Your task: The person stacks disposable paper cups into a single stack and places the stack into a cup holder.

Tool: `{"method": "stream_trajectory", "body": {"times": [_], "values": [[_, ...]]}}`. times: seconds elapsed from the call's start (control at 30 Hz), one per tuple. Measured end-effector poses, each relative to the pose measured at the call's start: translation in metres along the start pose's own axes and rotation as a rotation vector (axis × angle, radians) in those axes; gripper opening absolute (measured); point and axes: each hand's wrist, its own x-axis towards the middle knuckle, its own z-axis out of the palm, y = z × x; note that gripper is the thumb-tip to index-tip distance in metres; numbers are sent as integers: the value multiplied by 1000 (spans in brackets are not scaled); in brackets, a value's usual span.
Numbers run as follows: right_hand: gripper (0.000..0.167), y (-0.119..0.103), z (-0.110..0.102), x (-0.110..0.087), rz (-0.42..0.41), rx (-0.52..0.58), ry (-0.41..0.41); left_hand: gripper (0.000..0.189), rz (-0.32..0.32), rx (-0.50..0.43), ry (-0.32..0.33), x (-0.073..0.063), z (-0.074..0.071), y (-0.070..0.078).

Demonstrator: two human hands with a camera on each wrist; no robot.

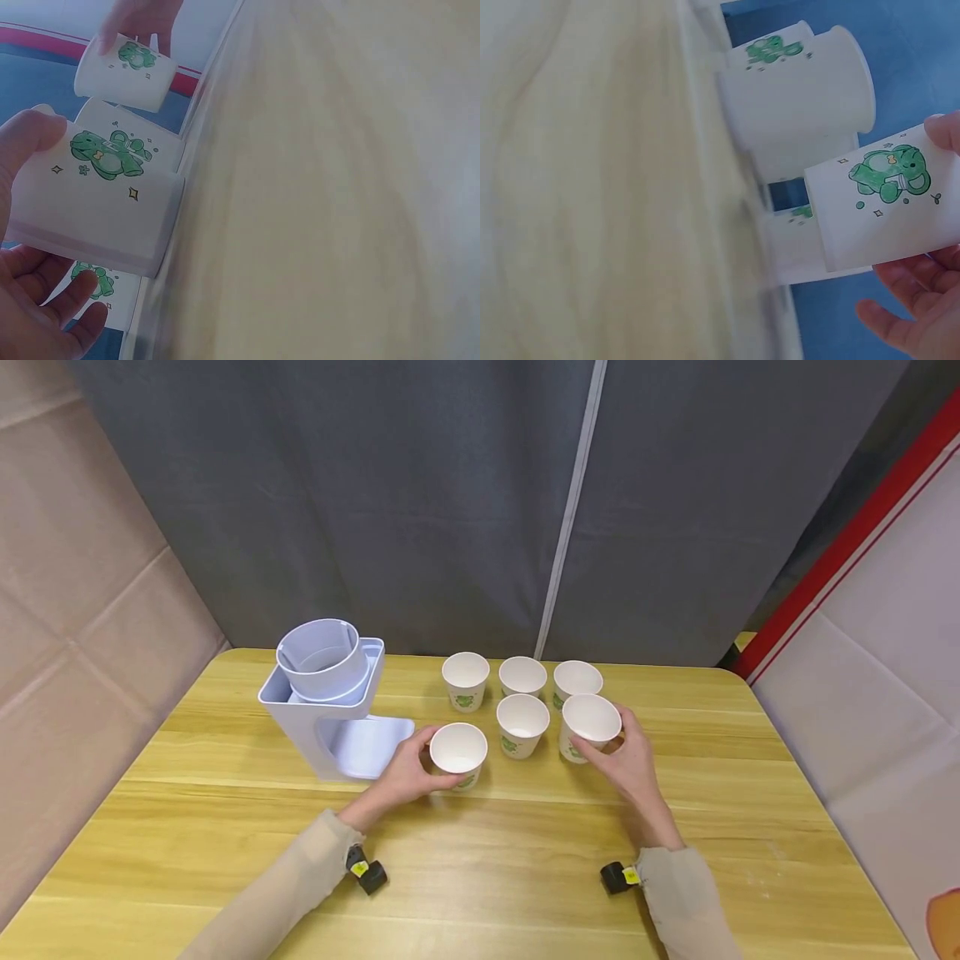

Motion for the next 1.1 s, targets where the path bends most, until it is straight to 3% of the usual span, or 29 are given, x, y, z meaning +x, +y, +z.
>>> {"method": "stream_trajectory", "body": {"times": [0.27,0.4,0.7,1.1], "values": [[57,-65,-3,-8,-66,-41,34,66,-15,-10,-9,0,-1,0],[58,-81,1,-8,-105,-18,46,66,-13,-4,-4,-1,-1,1],[66,-77,12,1,-141,23,66,68,4,0,0,0,-1,2],[62,-102,44,5,-300,245,-42,66,5,38,1,0,-1,3]]}}
